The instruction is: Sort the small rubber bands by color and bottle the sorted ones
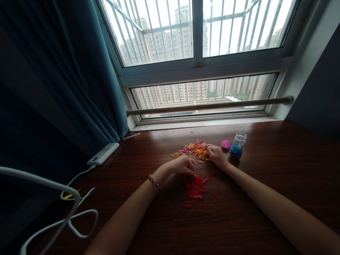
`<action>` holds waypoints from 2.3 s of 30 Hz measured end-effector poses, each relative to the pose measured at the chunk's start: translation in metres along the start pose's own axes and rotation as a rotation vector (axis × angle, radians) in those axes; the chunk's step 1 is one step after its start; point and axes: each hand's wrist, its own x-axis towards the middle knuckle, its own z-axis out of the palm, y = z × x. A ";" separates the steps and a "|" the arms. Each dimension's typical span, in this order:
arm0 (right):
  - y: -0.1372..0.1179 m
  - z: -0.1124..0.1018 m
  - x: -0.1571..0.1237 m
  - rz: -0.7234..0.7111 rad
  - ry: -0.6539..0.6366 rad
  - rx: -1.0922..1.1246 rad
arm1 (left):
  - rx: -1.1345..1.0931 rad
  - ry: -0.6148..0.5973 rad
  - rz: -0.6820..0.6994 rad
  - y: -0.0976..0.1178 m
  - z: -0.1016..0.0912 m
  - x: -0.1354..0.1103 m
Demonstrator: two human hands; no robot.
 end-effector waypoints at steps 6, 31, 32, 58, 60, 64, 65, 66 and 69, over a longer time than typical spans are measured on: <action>0.009 0.003 0.001 -0.018 0.001 -0.073 | 0.247 0.433 -0.018 -0.021 -0.006 -0.001; 0.018 0.001 0.001 0.040 0.183 -0.057 | 0.659 0.590 -0.152 -0.044 0.007 -0.004; 0.019 0.001 0.000 0.051 0.197 -0.060 | 0.661 0.599 -0.148 -0.045 0.007 -0.004; 0.023 0.004 -0.001 0.107 0.193 -0.085 | 0.561 0.835 -0.224 -0.065 -0.001 -0.004; 0.022 0.004 -0.001 0.099 0.193 -0.088 | 0.537 0.849 -0.218 -0.067 -0.002 -0.004; 0.019 0.003 -0.001 0.075 0.199 -0.095 | 0.449 0.894 -0.191 -0.071 -0.003 -0.004; 0.018 0.002 -0.001 0.071 0.202 -0.098 | 0.426 0.907 -0.186 -0.071 -0.003 -0.004; 0.018 0.002 -0.001 0.068 0.205 -0.101 | 0.405 0.920 -0.183 -0.072 -0.003 -0.004; 0.018 0.003 -0.001 0.063 0.207 -0.105 | 0.375 0.961 -0.188 -0.072 -0.004 -0.004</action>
